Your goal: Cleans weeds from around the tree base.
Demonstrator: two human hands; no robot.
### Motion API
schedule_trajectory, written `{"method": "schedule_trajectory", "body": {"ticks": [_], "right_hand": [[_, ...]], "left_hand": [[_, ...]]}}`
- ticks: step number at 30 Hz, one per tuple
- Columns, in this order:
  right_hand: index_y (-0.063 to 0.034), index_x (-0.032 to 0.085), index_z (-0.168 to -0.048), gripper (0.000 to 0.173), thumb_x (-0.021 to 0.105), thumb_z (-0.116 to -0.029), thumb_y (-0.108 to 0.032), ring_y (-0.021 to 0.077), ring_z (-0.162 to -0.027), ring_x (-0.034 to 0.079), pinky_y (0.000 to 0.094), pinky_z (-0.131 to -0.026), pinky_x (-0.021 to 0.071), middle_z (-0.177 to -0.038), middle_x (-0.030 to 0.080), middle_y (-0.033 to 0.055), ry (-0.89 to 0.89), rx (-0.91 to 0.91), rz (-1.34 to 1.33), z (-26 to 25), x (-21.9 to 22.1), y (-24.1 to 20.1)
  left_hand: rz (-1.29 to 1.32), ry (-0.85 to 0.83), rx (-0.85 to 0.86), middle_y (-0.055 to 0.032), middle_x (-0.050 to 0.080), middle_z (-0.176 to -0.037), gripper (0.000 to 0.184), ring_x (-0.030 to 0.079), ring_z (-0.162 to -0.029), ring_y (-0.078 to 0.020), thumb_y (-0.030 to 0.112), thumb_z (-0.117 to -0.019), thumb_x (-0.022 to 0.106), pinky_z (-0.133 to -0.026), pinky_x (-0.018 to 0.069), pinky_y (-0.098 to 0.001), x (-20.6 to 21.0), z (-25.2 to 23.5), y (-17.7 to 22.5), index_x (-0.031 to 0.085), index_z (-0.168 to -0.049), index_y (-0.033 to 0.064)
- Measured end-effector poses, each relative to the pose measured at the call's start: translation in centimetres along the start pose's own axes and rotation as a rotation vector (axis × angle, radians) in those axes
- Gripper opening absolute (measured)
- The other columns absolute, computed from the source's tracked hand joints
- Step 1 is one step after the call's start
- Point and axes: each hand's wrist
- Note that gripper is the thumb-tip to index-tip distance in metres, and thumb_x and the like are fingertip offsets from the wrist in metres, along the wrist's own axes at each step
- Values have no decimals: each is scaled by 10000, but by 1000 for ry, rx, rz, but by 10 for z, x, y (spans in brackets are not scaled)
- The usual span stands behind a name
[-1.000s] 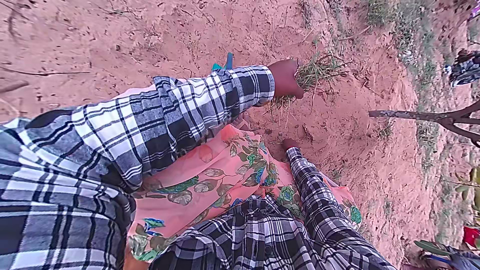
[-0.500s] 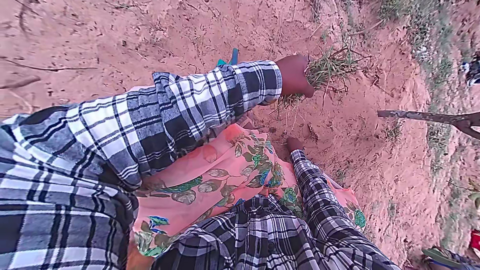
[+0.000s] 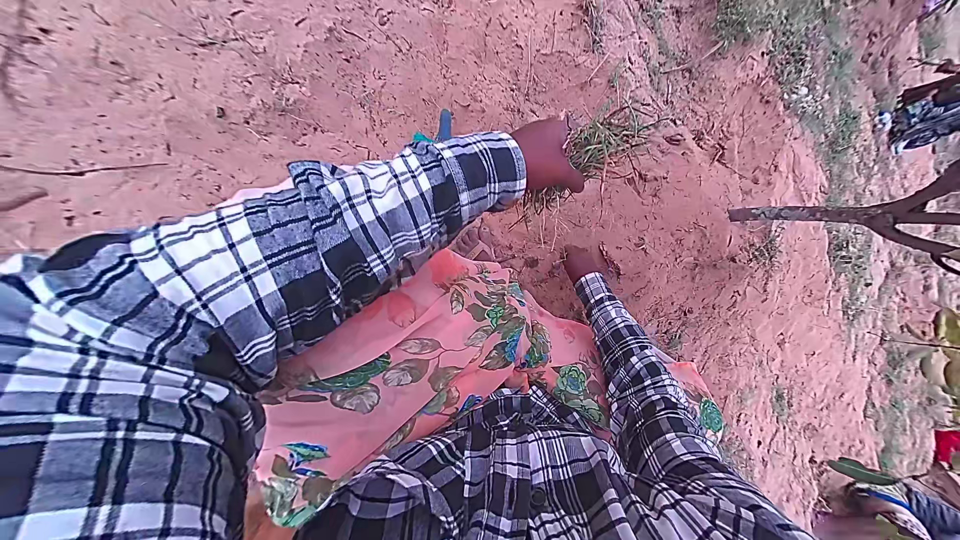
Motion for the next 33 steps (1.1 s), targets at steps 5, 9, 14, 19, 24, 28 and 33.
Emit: {"method": "schedule_trajectory", "body": {"ticks": [5, 9, 14, 19, 24, 28, 33], "right_hand": [[-8, 627, -1352, 367, 573, -990, -34, 445, -1266, 611, 645, -1046, 488, -1360, 630, 260, -266, -96, 89, 4, 78, -8], [-96, 541, -1478, 514, 602, -970, -40, 450, -1283, 603, 662, -1051, 479, -1386, 627, 241, -273, -80, 106, -2, 96, 0], [-186, 376, -1587, 635, 591, -995, -111, 466, -1221, 641, 679, -988, 509, -1331, 660, 241, -268, -5, 85, -4, 98, -7], [-181, 538, -1499, 476, 567, -1026, -224, 447, -1288, 598, 703, -1013, 475, -1407, 626, 209, -341, -25, 123, 8, 90, -25], [-119, 650, -1360, 364, 593, -1011, -205, 446, -1251, 618, 699, -970, 498, -1343, 660, 213, -293, 32, 86, 18, 79, -23], [-37, 695, -1240, 315, 591, -1006, -221, 451, -1233, 626, 694, -943, 512, -1319, 662, 236, -295, 105, 102, 23, 80, -32], [26, 713, -1139, 336, 659, -957, -252, 449, -1199, 639, 684, -933, 520, -1275, 670, 256, -285, 182, 103, 44, 72, -49]], "left_hand": [[-21, -5, 8, -197, 702, -1108, 425, 678, -1062, -326, 255, -889, 809, -945, 520, -575, -1, 2, 4, 663, -1190, -7], [-1, 6, 10, -188, 707, -1108, 429, 684, -1051, -318, 256, -884, 811, -940, 528, -572, -5, 2, 4, 662, -1199, 4], [-10, -8, 3, -190, 703, -1116, 437, 682, -1054, -314, 254, -896, 802, -940, 526, -568, -6, 0, 3, 651, -1224, 9], [11, -7, 21, -203, 704, -1166, 481, 678, -1113, -336, 236, -892, 810, -982, 514, -599, -1, -1, -2, 638, -1286, 20], [31, 20, 43, -237, 682, -1230, 542, 649, -1180, -383, 204, -905, 809, -1022, 476, -643, -1, -1, -1, 599, -1381, 51], [76, 44, 55, -204, 701, -1199, 500, 674, -1129, -339, 167, -896, 815, -1003, 505, -604, 0, -2, -4, 624, -1345, 63], [3, 99, 6, -246, 709, -1101, 420, 682, -1068, -393, 267, -903, 815, -963, 500, -653, -6, -11, -15, 681, -1172, -26]]}}
Point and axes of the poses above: each hand's wrist, its own z-axis away from the middle knuckle, its own x-axis out of the palm, y = z × x
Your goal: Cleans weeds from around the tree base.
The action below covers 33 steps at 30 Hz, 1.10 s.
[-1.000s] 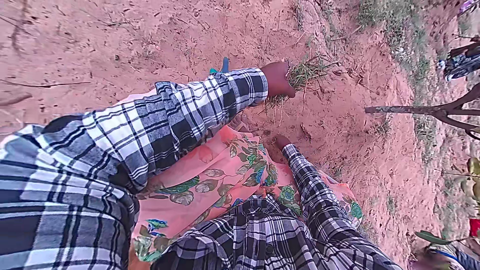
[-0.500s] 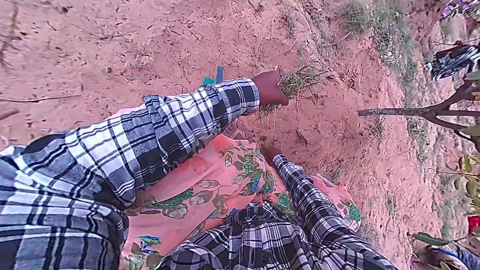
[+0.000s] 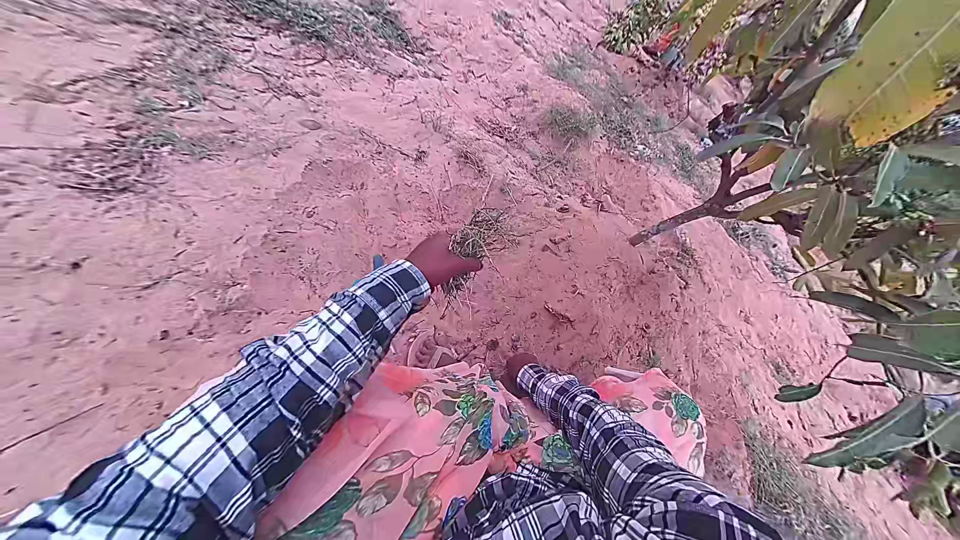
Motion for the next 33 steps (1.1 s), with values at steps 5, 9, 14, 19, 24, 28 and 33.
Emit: {"method": "schedule_trajectory", "body": {"ticks": [5, 9, 14, 19, 24, 28, 33], "right_hand": [[16, 677, -1240, 320, 541, -1002, -149, 433, -1229, 634, 673, -956, 513, -1316, 662, 239, 129, 9, -177, 31, -48, 16], [1, 621, -1332, 363, 478, -1075, -210, 417, -1256, 626, 631, -1034, 490, -1324, 656, 248, 346, -96, -422, 70, -101, 26], [42, 625, -1082, 480, 380, -1134, -368, 224, -718, 567, 408, -732, 502, -828, 576, 124, 417, -263, -1007, 119, -109, 32], [-32, 557, -967, 396, 402, -1133, -357, 103, -519, 466, 280, -547, 463, -636, 458, -21, 295, -280, -1620, 110, -67, 28], [-83, 525, -938, 368, 399, -1131, -370, 107, -511, 478, 266, -507, 457, -635, 465, -21, 253, -260, -1911, 112, -80, 17], [-87, 529, -957, 363, 399, -1130, -378, 111, -524, 493, 265, -515, 465, -650, 476, -17, 246, -253, -1992, 108, -82, 19], [-65, 556, -1007, 351, 422, -1126, -367, 123, -559, 520, 276, -532, 475, -710, 526, 11, 223, -215, -2018, 106, -77, 14]], "left_hand": [[28, 75, -35, -293, 686, -1146, 461, 659, -1113, -449, 280, -914, 803, -982, 477, -691, -13, -6, -6, 660, -1198, -53], [45, 108, -11, -294, 695, -1118, 436, 668, -1091, -448, 270, -919, 798, -977, 479, -693, -15, -3, -5, 669, -1173, -60], [31, 122, -23, -326, 676, -1146, 470, 648, -1124, -483, 253, -920, 802, -991, 463, -707, -11, -1, -6, 642, -1201, -89], [-11, 95, -29, -328, 679, -1126, 452, 655, -1103, -478, 261, -935, 789, -985, 464, -701, -6, -2, -8, 653, -1183, -92], [-56, 12, -36, -301, 662, -1207, 509, 642, -1163, -415, 250, -913, 803, -1037, 465, -618, 13, 3, 0, 624, -1250, -87], [-129, -73, -52, -288, 652, -1256, 548, 629, -1209, -407, 258, -902, 807, -1063, 459, -610, 38, 11, -1, 607, -1296, -66], [-229, -199, -49, -286, 663, -1241, 522, 635, -1203, -411, 261, -904, 804, -1060, 460, -616, 68, 10, -12, 629, -1281, -54]]}}
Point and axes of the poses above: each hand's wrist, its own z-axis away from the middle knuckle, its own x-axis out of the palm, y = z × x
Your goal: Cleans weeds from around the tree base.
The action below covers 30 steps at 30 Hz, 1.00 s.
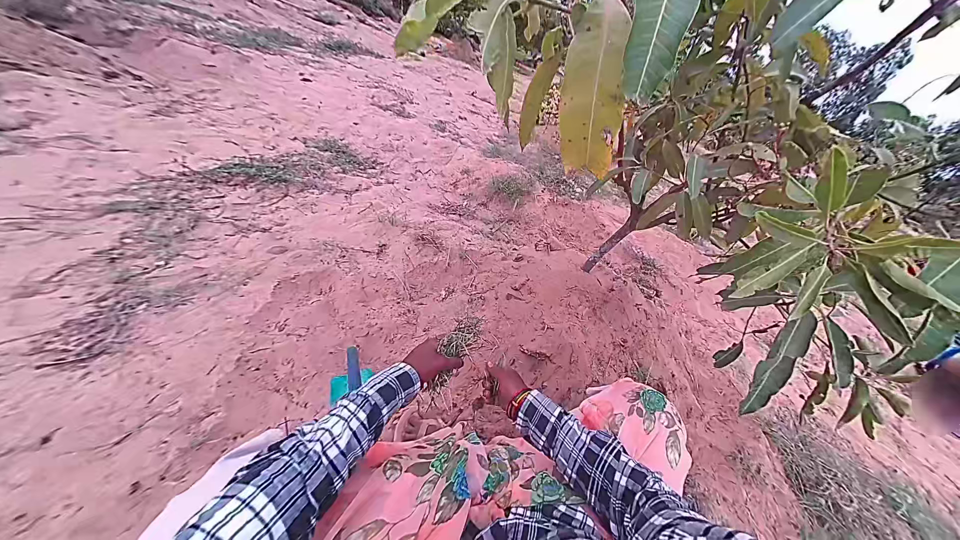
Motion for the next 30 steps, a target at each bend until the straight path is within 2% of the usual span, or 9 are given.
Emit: {"method": "schedule_trajectory", "body": {"ticks": [3, 5, 7, 9, 11, 14, 22, 25, 30], "right_hand": [[-13, 597, -1185, 368, 439, -1123, -340, 137, -660, 598, 300, -620, 520, -870, 654, 62, -16, -1, 3, 4, 3, -2], [-7, 594, -1235, 361, 427, -1128, -308, 142, -702, 628, 310, -653, 529, -930, 692, 80, -47, -6, -10, 7, 4, -3], [-4, 600, -1201, 347, 414, -1131, -288, 141, -701, 632, 305, -649, 533, -910, 689, 78, -71, -15, -34, 13, 7, -3], [-5, 576, -1228, 316, 423, -1126, -262, 153, -723, 625, 315, -657, 540, -920, 659, 85, -71, 1, -81, 15, 10, -1], [0, 546, -1306, 315, 435, -1121, -230, 178, -803, 625, 351, -718, 554, -1001, 638, 111, -72, 5, -101, 8, 9, 7], [-1, 523, -1350, 307, 478, -1101, -175, 188, -873, 640, 361, -765, 565, -1090, 639, 131, -87, -13, -123, 1, 9, 14], [1, 558, -1251, 206, 528, -1060, -72, 156, -733, 644, 304, -649, 564, -949, 661, 98, -106, -37, -279, 17, 15, 2], [22, 562, -1233, 194, 516, -1068, -69, 159, -744, 646, 302, -664, 567, -942, 662, 106, -74, -55, -316, 20, 12, -8], [49, 609, -1175, 185, 506, -1072, -64, 176, -792, 694, 298, -703, 593, -985, 706, 132, -110, -78, -357, 16, 8, -13]], "left_hand": [[48, -36, -4, -271, 667, -1245, 523, 644, -1199, -392, 245, -902, 806, -1060, 471, -604, 12, 2, 2, 622, -1294, -47], [77, -57, -20, -276, 670, -1218, 498, 654, -1161, -385, 247, -910, 797, -1036, 483, -590, 17, 6, 6, 632, -1259, -67], [106, -79, -20, -264, 671, -1224, 492, 656, -1163, -368, 237, -914, 794, -1041, 489, -570, 23, 11, 10, 629, -1267, -62], [128, -91, -18, -255, 669, -1238, 509, 653, -1176, -355, 225, -904, 803, -1048, 491, -558, 27, 13, 11, 618, -1284, -59], [134, -98, -21, -260, 664, -1247, 526, 646, -1191, -361, 227, -894, 812, -1054, 488, -564, 30, 12, 8, 613, -1290, -58], [130, -100, -33, -255, 671, -1238, 528, 650, -1188, -356, 241, -878, 827, -1058, 489, -562, 30, 10, 5, 628, -1272, -50], [189, -78, -38, -237, 672, -1235, 492, 655, -1168, -321, 202, -899, 812, -1053, 493, -528, 26, 14, 10, 624, -1275, -53], [247, -63, -60, -252, 638, -1304, 513, 621, -1229, -332, 191, -934, 776, -1092, 463, -523, 21, 12, 13, 583, -1341, -52], [393, 15, -120, -257, 661, -1256, 473, 642, -1188, -350, 181, -950, 756, -1063, 485, -543, 14, 11, 6, 591, -1312, -73]]}}
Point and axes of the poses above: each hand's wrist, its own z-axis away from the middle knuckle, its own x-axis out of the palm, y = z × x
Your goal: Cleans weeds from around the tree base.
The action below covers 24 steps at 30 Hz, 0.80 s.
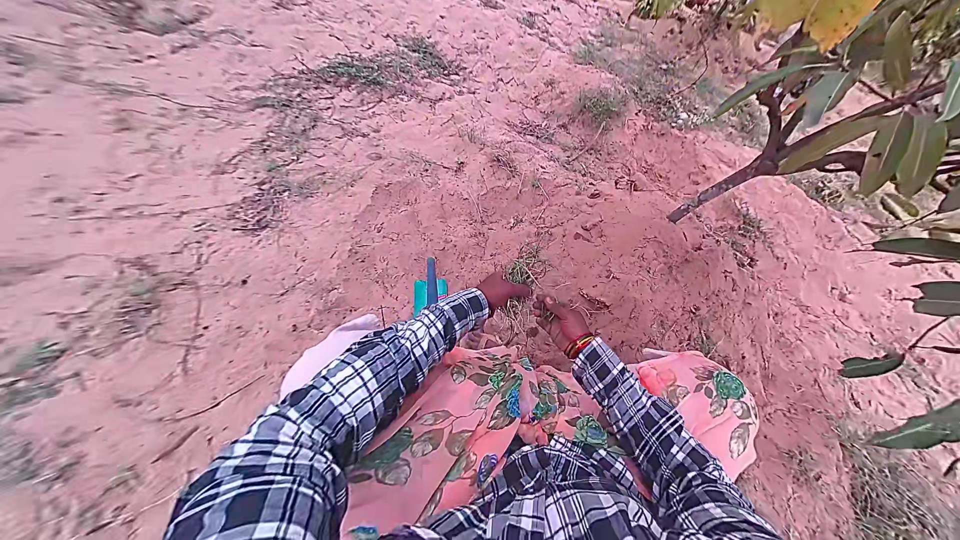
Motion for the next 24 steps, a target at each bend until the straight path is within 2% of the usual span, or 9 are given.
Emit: {"method": "schedule_trajectory", "body": {"ticks": [3, 8, 10, 13, 16, 21, 24], "right_hand": [[55, 629, -1194, 219, 490, -1080, -70, 184, -790, 688, 304, -718, 588, -965, 707, 134, -20, 1, 33, 1, 0, 1], [45, 616, -1127, 193, 498, -1085, -102, 187, -749, 672, 313, -690, 587, -900, 684, 124, 9, 6, 56, 3, 5, 3], [48, 616, -1154, 203, 520, -1078, -114, 192, -753, 665, 316, -687, 582, -921, 681, 132, 36, 12, 49, 2, 4, 6], [41, 603, -1177, 169, 582, -1036, -51, 178, -736, 660, 299, -674, 584, -919, 677, 129, 53, -12, 49, 1, 2, 10], [43, 597, -1157, 145, 584, -1023, -12, 170, -724, 649, 290, -661, 578, -914, 667, 127, 92, -13, 31, 2, 3, 8], [32, 608, -1119, 182, 530, -1076, -126, 178, -749, 665, 290, -687, 577, -922, 677, 126, 109, -15, -9, -5, -4, 0], [28, 608, -1120, 200, 502, -1088, -138, 183, -749, 666, 301, -679, 584, -924, 671, 119, 149, -56, -47, -11, -10, -7]], "left_hand": [[13, -16, -2, -241, 677, -1223, 433, 661, -1146, -321, 172, -950, 753, -1042, 501, -524, -1, -1, 1, 611, -1276, -75], [-70, -34, -47, -281, 656, -1248, 518, 638, -1190, -376, 219, -927, 787, -1064, 474, -570, 3, -5, -3, 593, -1296, -87], [-95, -53, -17, -260, 676, -1222, 475, 658, -1157, -356, 194, -918, 792, -1046, 493, -559, 6, -5, -5, 621, -1275, -68], [-131, -85, 4, -248, 688, -1188, 433, 672, -1121, -335, 180, -915, 799, -1027, 504, -544, 10, -2, -3, 644, -1238, -63], [-112, -88, 7, -241, 684, -1212, 456, 667, -1144, -331, 155, -908, 806, -1039, 504, -535, 12, -1, -5, 628, -1270, -56], [-64, -27, 12, -255, 683, -1206, 461, 665, -1148, -352, 168, -904, 803, -1035, 503, -560, 6, -8, -8, 629, -1260, -66], [-72, 14, -6, -259, 685, -1200, 474, 667, -1144, -362, 204, -909, 802, -1031, 502, -569, 0, -11, -7, 627, -1252, -73]]}}
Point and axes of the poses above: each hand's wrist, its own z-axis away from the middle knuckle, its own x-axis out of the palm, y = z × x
